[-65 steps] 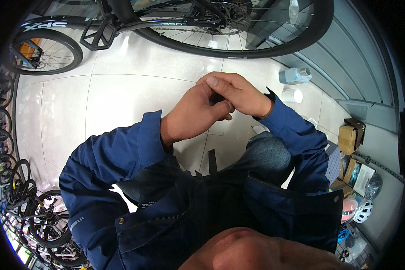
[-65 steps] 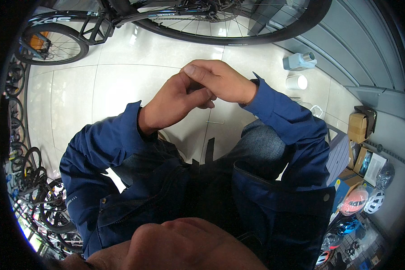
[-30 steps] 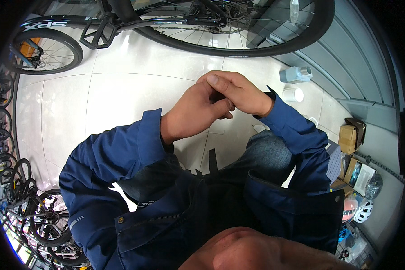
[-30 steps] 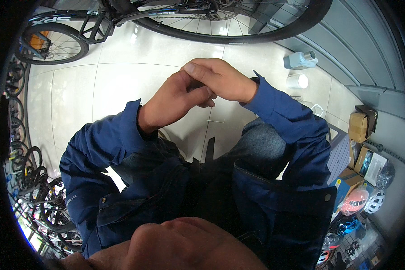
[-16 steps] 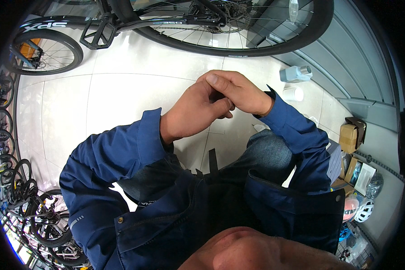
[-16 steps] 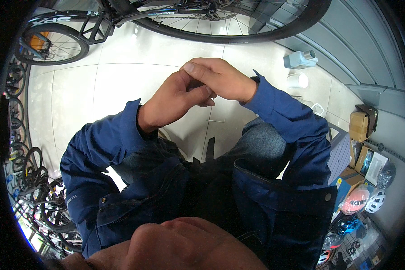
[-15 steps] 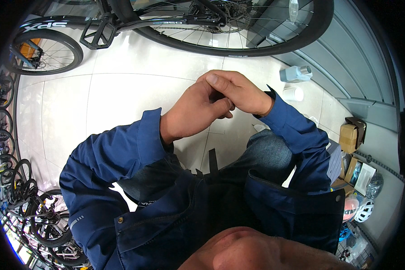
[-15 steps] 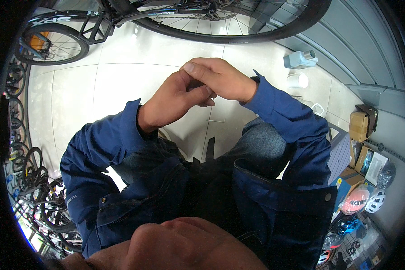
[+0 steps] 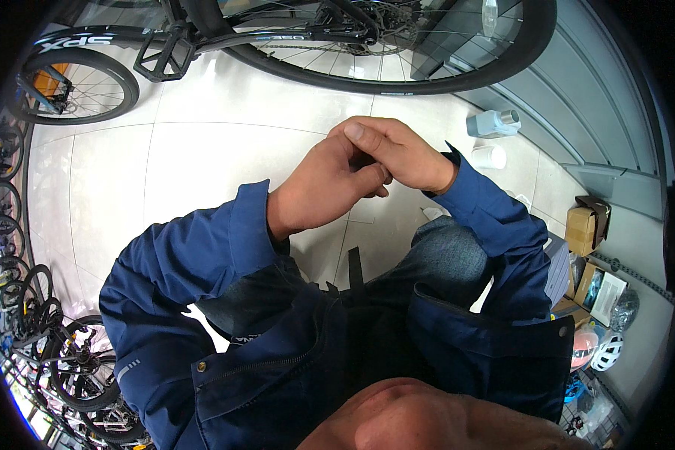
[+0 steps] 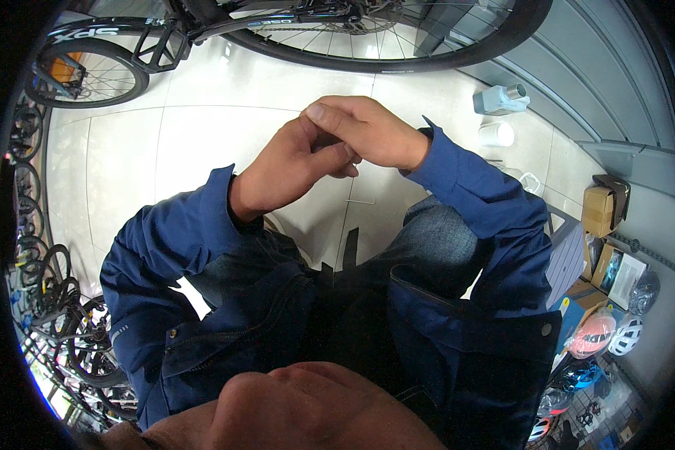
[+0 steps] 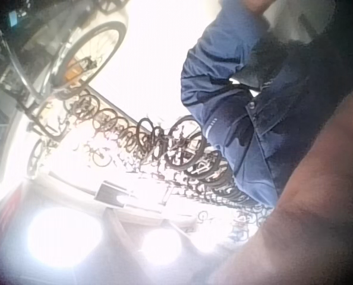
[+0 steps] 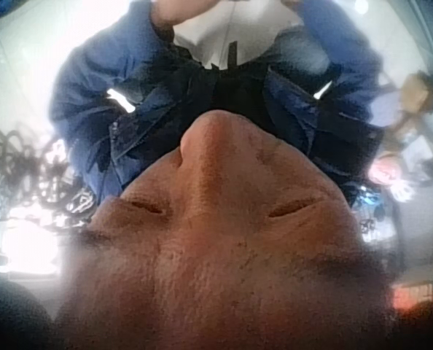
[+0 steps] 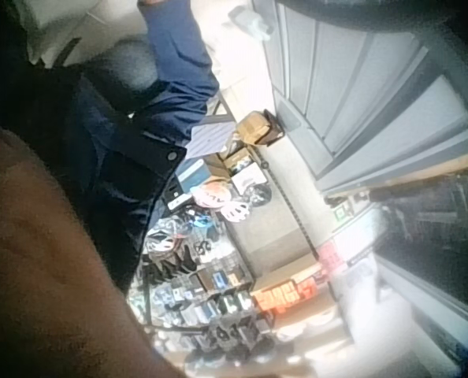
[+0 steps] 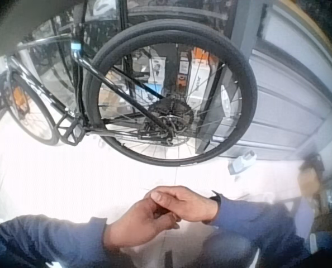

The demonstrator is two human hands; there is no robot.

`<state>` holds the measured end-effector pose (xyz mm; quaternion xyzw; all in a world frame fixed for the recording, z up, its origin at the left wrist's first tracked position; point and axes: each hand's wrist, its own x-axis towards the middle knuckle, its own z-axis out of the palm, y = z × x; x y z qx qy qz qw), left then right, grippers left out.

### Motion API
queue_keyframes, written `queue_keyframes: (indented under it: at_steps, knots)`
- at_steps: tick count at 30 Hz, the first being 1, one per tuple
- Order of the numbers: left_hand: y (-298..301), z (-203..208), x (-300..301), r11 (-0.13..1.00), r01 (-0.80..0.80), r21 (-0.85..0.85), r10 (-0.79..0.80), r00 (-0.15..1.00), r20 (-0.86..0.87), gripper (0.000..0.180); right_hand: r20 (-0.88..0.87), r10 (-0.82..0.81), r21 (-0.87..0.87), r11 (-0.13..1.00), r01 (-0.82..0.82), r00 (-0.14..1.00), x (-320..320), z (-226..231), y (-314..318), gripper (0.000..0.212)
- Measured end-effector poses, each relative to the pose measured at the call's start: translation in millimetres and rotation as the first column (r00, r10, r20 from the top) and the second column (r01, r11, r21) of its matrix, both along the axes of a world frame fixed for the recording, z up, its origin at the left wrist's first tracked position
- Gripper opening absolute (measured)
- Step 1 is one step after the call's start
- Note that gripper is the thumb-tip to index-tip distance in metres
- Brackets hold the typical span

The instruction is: The person assembles a bicycle by attaching the handlebar stem and tightening it with an Allen key. They then install the seat post and adjust the handlebar position. The person uses a small green container and a white cloth during the process.

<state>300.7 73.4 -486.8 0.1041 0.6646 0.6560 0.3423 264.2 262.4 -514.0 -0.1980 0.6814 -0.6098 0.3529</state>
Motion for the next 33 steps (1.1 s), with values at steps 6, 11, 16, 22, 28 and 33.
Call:
queue_keyframes:
  at_steps: [6, 11, 16, 22, 28, 33]
  knots:
    - [0.5, 0.7, -0.4, 1.0, 0.008, -0.017, -0.008, 1.0, 0.0, 0.035, 0.004, -0.006, -0.006, 1.0, 0.006, 1.0, 1.1, 0.0, 0.8, 0.052]
    - [0.9, -0.6, 1.8, 1.0, -0.025, 0.006, 0.025, 1.0, 0.008, 0.034, -0.017, -0.003, 0.017, 1.0, 0.003, 1.0, 0.7, -0.8, 0.4, 0.052]
    - [0.8, -0.4, 2.3, 0.999, -0.031, 0.016, 0.031, 0.999, 0.011, 0.034, -0.036, -0.007, 0.013, 1.0, 0.007, 0.999, 0.9, -1.0, 0.8, 0.052]
    - [0.7, 2.2, 0.0, 0.999, 0.007, -0.035, -0.008, 1.0, -0.009, 0.034, -0.06, -0.015, 0.024, 1.0, 0.017, 0.998, 0.8, -2.9, -0.1, 0.053]
    - [1.1, 2.2, 0.3, 1.0, -0.006, -0.012, 0.006, 1.0, -0.01, 0.035, -0.05, -0.014, 0.023, 1.0, 0.015, 0.999, 0.9, -1.5, 0.3, 0.052]
    - [1.5, 1.5, 0.7, 1.0, -0.012, -0.01, 0.012, 1.0, -0.015, 0.036, -0.048, -0.011, 0.023, 1.0, 0.012, 0.999, 0.5, 0.0, 1.2, 0.052]
